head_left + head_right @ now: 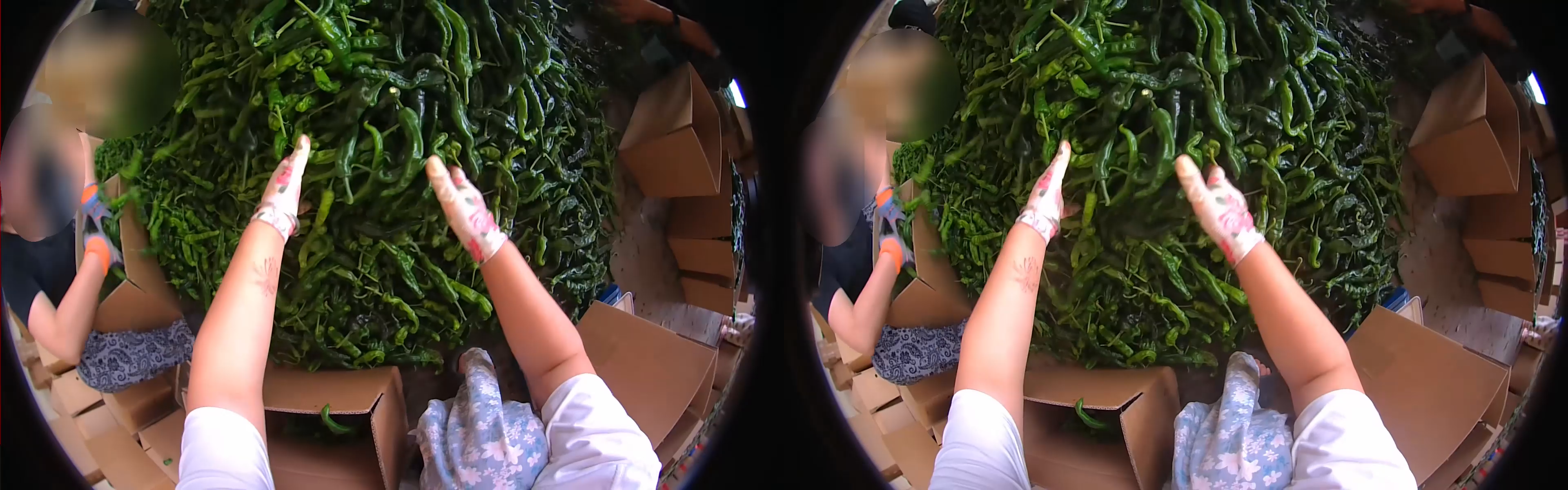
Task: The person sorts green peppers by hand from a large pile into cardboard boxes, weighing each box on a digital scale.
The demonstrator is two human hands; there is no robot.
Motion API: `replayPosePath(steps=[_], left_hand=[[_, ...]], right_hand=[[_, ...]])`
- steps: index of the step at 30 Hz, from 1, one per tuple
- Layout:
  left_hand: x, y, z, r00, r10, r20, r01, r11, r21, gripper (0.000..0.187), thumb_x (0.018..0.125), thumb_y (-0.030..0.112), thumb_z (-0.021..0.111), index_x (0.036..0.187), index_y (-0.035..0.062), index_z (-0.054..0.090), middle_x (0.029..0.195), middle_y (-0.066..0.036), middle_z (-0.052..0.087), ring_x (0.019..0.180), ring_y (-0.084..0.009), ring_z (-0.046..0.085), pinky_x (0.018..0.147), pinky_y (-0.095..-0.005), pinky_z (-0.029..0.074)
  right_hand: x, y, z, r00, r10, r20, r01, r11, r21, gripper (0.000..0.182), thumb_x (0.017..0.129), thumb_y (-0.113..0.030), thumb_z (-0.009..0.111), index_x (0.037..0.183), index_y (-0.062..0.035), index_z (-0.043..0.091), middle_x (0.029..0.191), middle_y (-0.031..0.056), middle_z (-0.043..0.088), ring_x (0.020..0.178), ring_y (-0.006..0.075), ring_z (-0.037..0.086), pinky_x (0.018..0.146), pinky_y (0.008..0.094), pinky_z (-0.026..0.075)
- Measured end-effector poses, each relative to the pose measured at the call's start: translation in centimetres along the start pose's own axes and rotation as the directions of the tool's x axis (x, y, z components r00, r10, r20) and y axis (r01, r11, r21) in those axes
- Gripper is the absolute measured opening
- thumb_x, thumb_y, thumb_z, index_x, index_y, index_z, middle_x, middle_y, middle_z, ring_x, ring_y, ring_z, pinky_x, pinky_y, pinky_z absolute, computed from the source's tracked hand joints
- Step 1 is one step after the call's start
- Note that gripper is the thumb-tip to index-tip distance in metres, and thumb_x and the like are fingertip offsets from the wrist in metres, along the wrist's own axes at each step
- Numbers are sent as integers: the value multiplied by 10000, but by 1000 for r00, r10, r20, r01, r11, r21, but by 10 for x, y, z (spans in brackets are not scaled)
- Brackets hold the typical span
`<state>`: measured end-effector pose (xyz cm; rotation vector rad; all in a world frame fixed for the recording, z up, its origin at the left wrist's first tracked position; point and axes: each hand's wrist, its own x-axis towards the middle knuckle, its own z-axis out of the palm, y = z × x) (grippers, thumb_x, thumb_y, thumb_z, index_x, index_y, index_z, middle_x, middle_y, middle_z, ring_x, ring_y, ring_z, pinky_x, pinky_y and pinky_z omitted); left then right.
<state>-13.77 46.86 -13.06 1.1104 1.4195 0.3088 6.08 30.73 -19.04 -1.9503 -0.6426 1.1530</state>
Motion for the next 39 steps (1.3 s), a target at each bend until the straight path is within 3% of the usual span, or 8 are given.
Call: replayPosePath(steps=[6, 7, 14, 22, 26, 32, 33, 39], left_hand=[[38, -42, 19, 971, 239, 16, -239, 967, 89, 1056, 776, 680, 563, 1414, -91, 228, 1476, -189, 297, 1355, -319, 306, 1110, -406, 249], [14, -39, 29, 879, 427, 210, -300, 840, -453, 887, 854, 552, 564, 1418, -60, 256, 1459, -186, 331, 1344, -309, 328, 1112, -389, 246], [46, -6, 64, 979, 143, 142, -136, 989, -54, 768, 802, 563, 646, 1339, 43, 471, 1366, -133, 471, 1224, -248, 474, 1036, -341, 361], [-93, -22, -2, 849, 502, 167, -436, 842, -319, 425, 939, 231, 533, 1291, -5, 494, 1213, -105, 581, 1081, -194, 571, 958, -316, 439], [-221, -117, -163, 982, 148, 116, 11, 571, -821, 524, 917, 239, 573, 1336, -32, 416, 1298, -146, 504, 1146, -219, 538, 964, -338, 456], [-358, -68, -108, 995, 28, 99, 39, 790, -612, 658, 851, 295, 651, 1349, -43, 387, 1308, -157, 491, 1134, -247, 540, 965, -344, 445], [-374, -65, -119, 976, 58, 211, -78, 993, 87, 769, 787, 345, 703, 1354, -52, 368, 1354, -179, 440, 1205, -283, 486, 1022, -375, 384], [-354, -58, -163, 818, -419, 395, -120, 547, 828, 508, 821, 324, 661, 1243, 63, 548, 1204, -184, 561, 1133, -298, 538, 954, -385, 422]], right_hand=[[14, -9, 12, 991, 130, -32, -109, 922, 370, 1265, 666, -807, 567, 1409, 135, 166, 1406, 235, 368, 1317, 272, 351, 1087, 331, 232], [16, -4, 14, 990, 136, -32, -114, 921, 373, 1265, 666, -807, 567, 1409, 135, 166, 1406, 235, 368, 1317, 272, 351, 1087, 331, 232], [12, -5, 15, 993, 70, 92, -101, 915, 391, 1212, 691, -602, 740, 1403, 155, 118, 1403, 235, 372, 1337, 237, 333, 1098, 329, 235], [-112, -66, 27, 852, -449, 270, -1, 514, 858, 648, 796, -191, 760, 1309, -71, 383, 1228, 52, 543, 1088, 149, 531, 965, 320, 417], [-188, -87, 37, 601, -756, 259, 522, 616, 590, 827, 722, -309, 805, 1344, -61, 319, 1258, 148, 479, 1081, 248, 553, 896, 335, 476], [-250, -68, 62, 141, -711, 689, 771, 516, 374, 836, 634, -289, 784, 1298, -26, 350, 1112, 206, 441, 982, 359, 561, 741, 404, 487], [-253, -61, 62, 106, -616, 781, 780, 538, 319, 806, 641, -291, 775, 1278, -12, 367, 1140, 226, 451, 969, 362, 575, 733, 406, 493], [-220, -64, 35, -98, -447, 889, 711, 594, 376, 335, 833, -356, 621, 953, -44, 615, 763, 109, 603, 723, 296, 625, 621, 387, 501]])
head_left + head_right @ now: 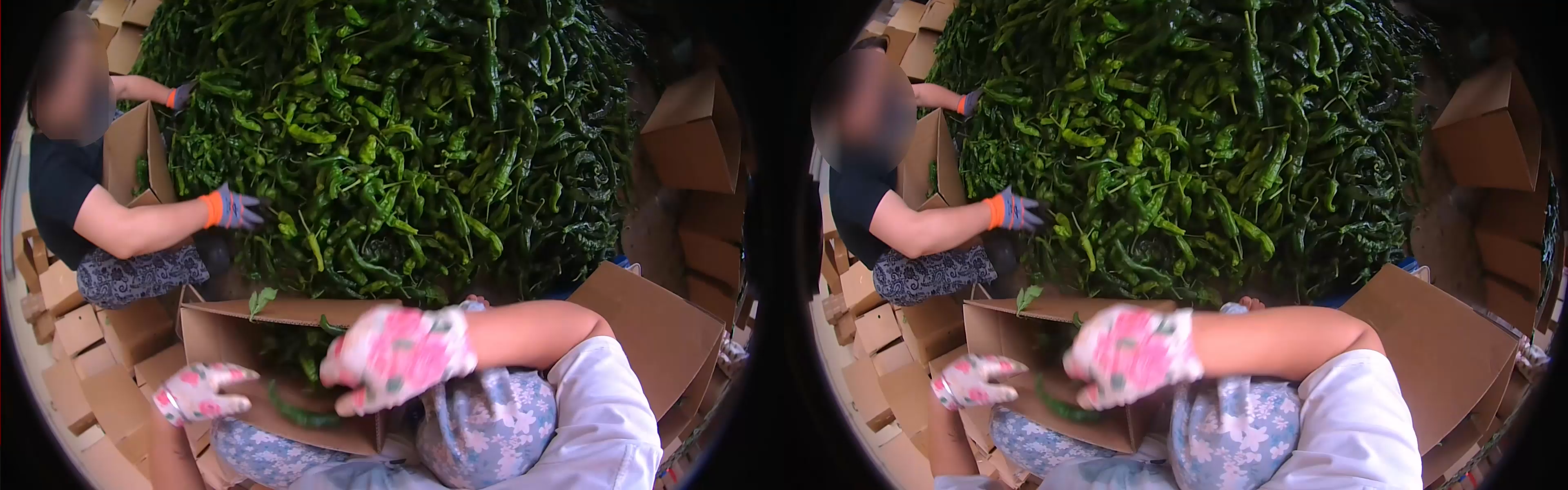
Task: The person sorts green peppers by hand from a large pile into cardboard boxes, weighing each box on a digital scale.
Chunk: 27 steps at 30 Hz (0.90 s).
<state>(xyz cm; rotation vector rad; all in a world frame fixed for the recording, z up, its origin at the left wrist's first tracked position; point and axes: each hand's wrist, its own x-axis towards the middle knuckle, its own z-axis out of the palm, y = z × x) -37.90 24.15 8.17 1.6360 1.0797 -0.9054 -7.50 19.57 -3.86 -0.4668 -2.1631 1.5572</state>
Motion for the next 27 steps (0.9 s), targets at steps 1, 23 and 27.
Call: replayPosePath(steps=[1, 23, 27], left_hand=[[3, 10, -20, 999, -10, -43, 12, 998, 57, 407, 838, 297, 643, 1158, 49, 604, 1062, -143, 650, 999, -259, 628, 879, -358, 478], [350, -7, -61, 923, -214, -321, -192, 465, -864, 774, 843, 580, 552, 1427, 112, 357, 1441, -140, 383, 1254, -291, 445, 1018, -399, 357], [365, 12, -45, 822, -394, -411, -157, 536, -829, 711, 867, 571, 534, 1418, 147, 384, 1463, -51, 362, 1352, -216, 294, 1032, -433, 334]], right_hand=[[-6, 13, -20, 989, 54, -136, -25, 978, 209, 322, 870, -360, 602, 891, -40, 628, 738, 117, 609, 697, 278, 622, 610, 363, 507], [-33, 215, 36, 243, 683, -689, 244, 645, 725, 832, 869, -276, 679, 1455, -11, 151, 1306, 125, 501, 1174, 134, 483, 1011, 299, 364], [-21, 238, 26, 365, 721, -588, 400, 449, 799, 559, 934, -268, 570, 1399, -89, 318, 1366, 52, 459, 1259, 97, 396, 1044, 328, 342]])
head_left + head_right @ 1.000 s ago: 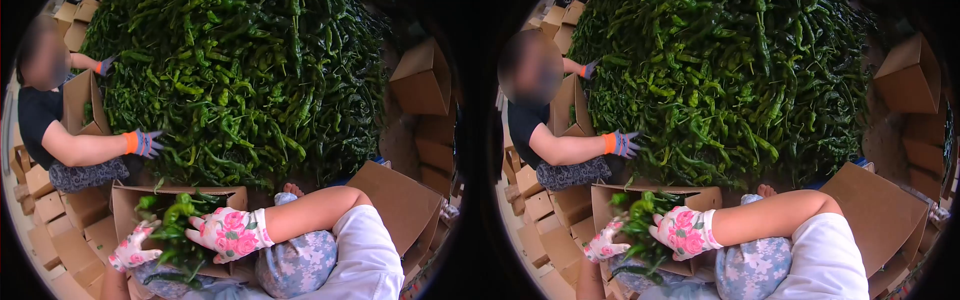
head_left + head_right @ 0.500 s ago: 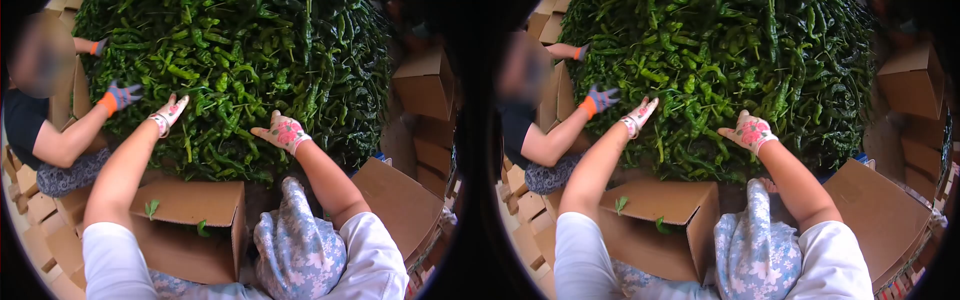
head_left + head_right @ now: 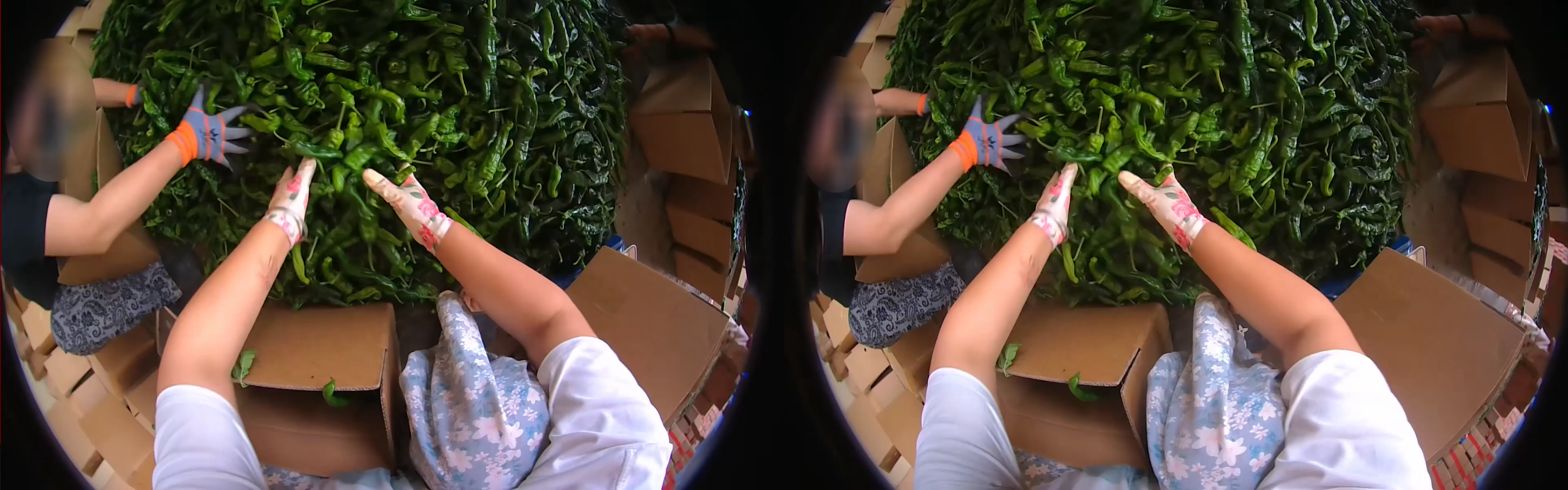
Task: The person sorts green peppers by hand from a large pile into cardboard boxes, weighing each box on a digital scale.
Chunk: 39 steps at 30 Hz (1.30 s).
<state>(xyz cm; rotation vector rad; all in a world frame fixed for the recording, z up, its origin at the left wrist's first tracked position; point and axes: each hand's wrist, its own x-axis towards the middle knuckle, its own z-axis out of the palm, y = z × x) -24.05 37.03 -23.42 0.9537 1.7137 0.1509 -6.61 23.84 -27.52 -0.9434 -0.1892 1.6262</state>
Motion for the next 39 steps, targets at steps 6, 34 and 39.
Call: replayPosePath(steps=[6, 34, 39], left_hand=[[-28, 25, 24, 927, 130, 352, 5, 934, -357, 627, 893, 499, 560, 1399, 157, 420, 1338, -16, 513, 1214, -163, 471, 1019, -336, 360], [-341, -22, -206, 869, -159, 468, -235, 701, 674, 342, 835, 288, 647, 1020, 0, 657, 911, -118, 681, 871, -189, 653, 798, -291, 500], [-206, 23, -206, 879, -110, 464, 85, 994, 75, 370, 899, 366, 571, 848, 0, 599, 821, -152, 652, 613, -134, 610, 494, -239, 472]], right_hand=[[9, -28, 20, 970, 236, -61, -229, 968, 104, 854, 778, -268, 775, 1427, -64, 259, 1256, 58, 555, 1146, 129, 520, 990, 283, 390], [-149, -131, 125, 902, 119, 416, 201, 737, -646, 308, 901, -277, 621, 1037, -4, 662, 931, 59, 673, 858, 126, 623, 778, 269, 506], [-131, -69, -44, 878, 275, -392, -443, 159, -882, 636, 842, -564, 581, 783, 64, 666, 719, 152, 669, 638, 237, 645, 595, 312, 520]])
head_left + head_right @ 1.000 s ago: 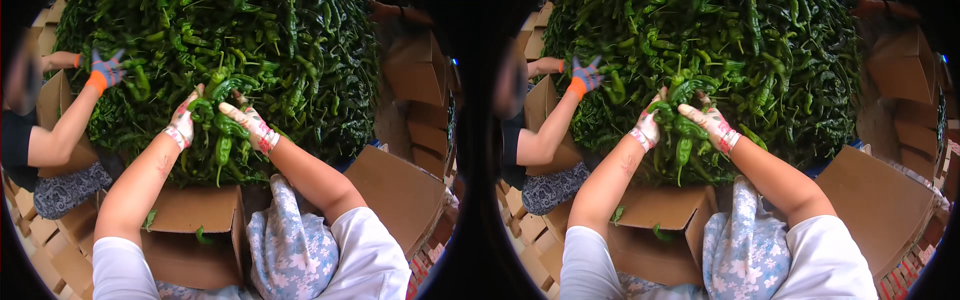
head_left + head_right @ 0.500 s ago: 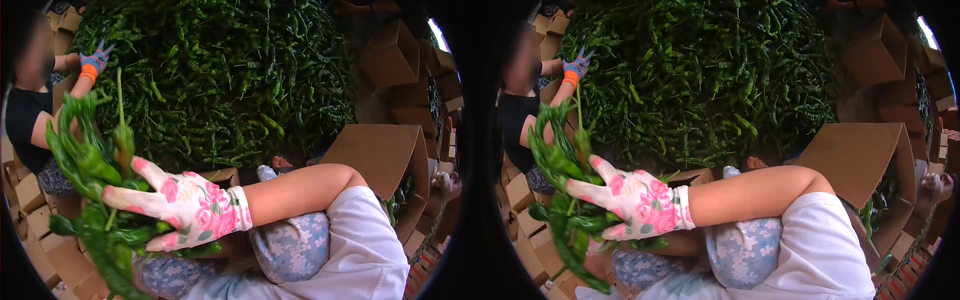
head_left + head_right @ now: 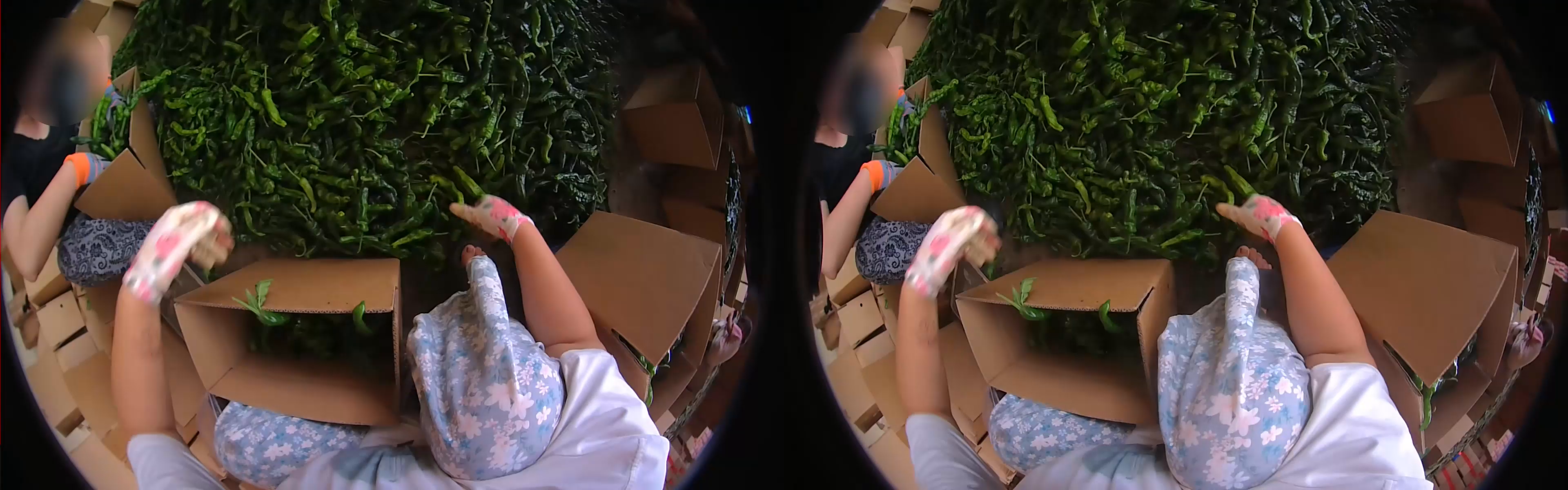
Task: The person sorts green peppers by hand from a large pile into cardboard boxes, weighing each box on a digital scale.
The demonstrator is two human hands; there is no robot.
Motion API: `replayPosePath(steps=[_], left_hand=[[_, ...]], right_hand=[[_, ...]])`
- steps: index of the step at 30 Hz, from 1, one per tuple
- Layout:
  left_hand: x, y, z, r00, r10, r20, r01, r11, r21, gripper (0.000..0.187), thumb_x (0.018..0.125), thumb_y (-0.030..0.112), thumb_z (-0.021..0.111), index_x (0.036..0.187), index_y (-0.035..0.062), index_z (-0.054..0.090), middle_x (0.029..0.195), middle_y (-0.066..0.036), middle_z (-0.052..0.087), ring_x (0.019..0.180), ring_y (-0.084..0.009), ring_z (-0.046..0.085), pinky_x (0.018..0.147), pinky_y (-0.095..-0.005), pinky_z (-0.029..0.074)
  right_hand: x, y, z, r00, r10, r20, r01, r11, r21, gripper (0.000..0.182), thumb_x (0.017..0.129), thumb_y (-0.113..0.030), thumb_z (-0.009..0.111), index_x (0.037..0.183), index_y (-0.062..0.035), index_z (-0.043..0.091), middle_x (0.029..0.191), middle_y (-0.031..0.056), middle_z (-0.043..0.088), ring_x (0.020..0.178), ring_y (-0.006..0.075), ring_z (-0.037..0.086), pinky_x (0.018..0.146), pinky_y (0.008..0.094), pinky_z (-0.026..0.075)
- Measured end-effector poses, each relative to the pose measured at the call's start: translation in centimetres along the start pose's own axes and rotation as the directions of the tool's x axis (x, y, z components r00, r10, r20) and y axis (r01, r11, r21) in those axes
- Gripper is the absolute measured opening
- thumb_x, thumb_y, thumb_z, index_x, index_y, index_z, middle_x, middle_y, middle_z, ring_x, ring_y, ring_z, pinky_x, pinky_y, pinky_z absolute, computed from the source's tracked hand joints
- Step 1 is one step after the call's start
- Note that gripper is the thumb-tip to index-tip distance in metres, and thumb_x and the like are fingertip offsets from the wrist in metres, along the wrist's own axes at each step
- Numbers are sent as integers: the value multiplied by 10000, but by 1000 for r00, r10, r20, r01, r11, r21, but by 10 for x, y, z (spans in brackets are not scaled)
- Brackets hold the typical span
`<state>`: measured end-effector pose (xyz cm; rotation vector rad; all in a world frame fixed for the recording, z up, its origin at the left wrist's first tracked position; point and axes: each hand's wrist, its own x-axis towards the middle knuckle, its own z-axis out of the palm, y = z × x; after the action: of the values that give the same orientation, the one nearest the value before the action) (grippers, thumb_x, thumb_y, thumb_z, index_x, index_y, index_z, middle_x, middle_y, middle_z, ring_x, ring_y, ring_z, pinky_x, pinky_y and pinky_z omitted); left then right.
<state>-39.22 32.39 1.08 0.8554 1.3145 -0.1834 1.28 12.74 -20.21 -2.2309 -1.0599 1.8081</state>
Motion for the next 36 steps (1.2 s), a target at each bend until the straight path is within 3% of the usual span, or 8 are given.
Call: replayPosePath(steps=[2, 3, 5, 9, 11, 18, 26, 36], left_hand=[[107, -83, -119, 960, -185, 208, 251, 897, -364, 385, 909, 382, 554, 863, 1, 581, 848, -173, 647, 617, -142, 614, 479, -235, 470], [191, -96, -146, 704, -372, 605, 633, 715, -296, 511, 909, 492, 504, 977, -11, 563, 927, -216, 625, 632, -215, 626, 529, -297, 506], [175, -70, -38, 744, -465, -480, 668, 528, 524, 708, 876, 650, 401, 1080, -10, 558, 1000, -235, 606, 780, -309, 641, 704, -414, 521], [258, -167, -49, 619, -276, -735, 675, 667, 317, 858, 853, 704, 361, 1434, 77, 287, 1489, -164, 279, 1285, -455, 360, 1031, -608, 295], [231, -149, -3, 659, -415, -627, 334, 909, -251, 920, 793, 755, 428, 1478, 186, 197, 1494, -141, 235, 1301, -319, 361, 1012, -581, 322], [211, -99, 54, 937, -157, -312, 15, 910, -414, 942, 759, 689, 590, 1491, 309, 135, 1564, -63, -25, 1413, -328, 84, 1004, -632, 257], [221, -92, 64, 995, -23, 98, 86, 703, -706, 843, 754, 591, 677, 1427, 234, 316, 1480, -113, 316, 1308, -331, 375, 1021, -608, 302], [151, -40, 94, 975, 112, -191, -212, 727, -653, 447, 877, 275, 623, 1277, 133, 482, 1251, -82, 544, 1157, -287, 516, 973, -481, 422]], right_hand=[[27, 46, 28, 971, 188, 148, -211, 964, 164, 728, 807, -663, 545, 804, 55, 659, 754, 154, 651, 673, 254, 619, 644, 354, 494], [34, 54, 36, 933, 301, 200, -339, 919, 199, 748, 797, -698, 519, 844, 37, 653, 788, 131, 632, 741, 242, 593, 742, 364, 465], [43, 66, 50, 896, 352, 273, -424, 861, 281, 812, 769, -733, 519, 945, 47, 657, 907, 162, 650, 853, 248, 608, 815, 352, 461], [43, 51, 80, 955, 296, -25, -268, 893, 361, 1020, 692, -772, 567, 1221, 99, 519, 1106, 229, 628, 1109, 302, 575, 924, 366, 428], [61, 61, 109, 935, 307, -178, -172, 831, 528, 1113, 669, -770, 597, 1297, 130, 411, 1160, 246, 593, 1121, 302, 559, 940, 357, 416], [70, -5, 110, 994, 76, 83, -107, 417, 902, 1172, 783, -511, 699, 1447, 5, -118, 1493, 191, 228, 1313, 289, 379, 1017, 503, 377], [61, -54, 91, 969, -128, 211, -124, 486, 865, 1180, 702, -656, 680, 1491, -76, 22, 1471, 131, 316, 1313, 252, 367, 892, 418, 452], [-11, -117, 41, 888, -452, 88, 134, 437, 889, 1132, 725, -251, 812, 1465, -29, -15, 1214, 116, 560, 1096, 160, 538, 825, 305, 493]])
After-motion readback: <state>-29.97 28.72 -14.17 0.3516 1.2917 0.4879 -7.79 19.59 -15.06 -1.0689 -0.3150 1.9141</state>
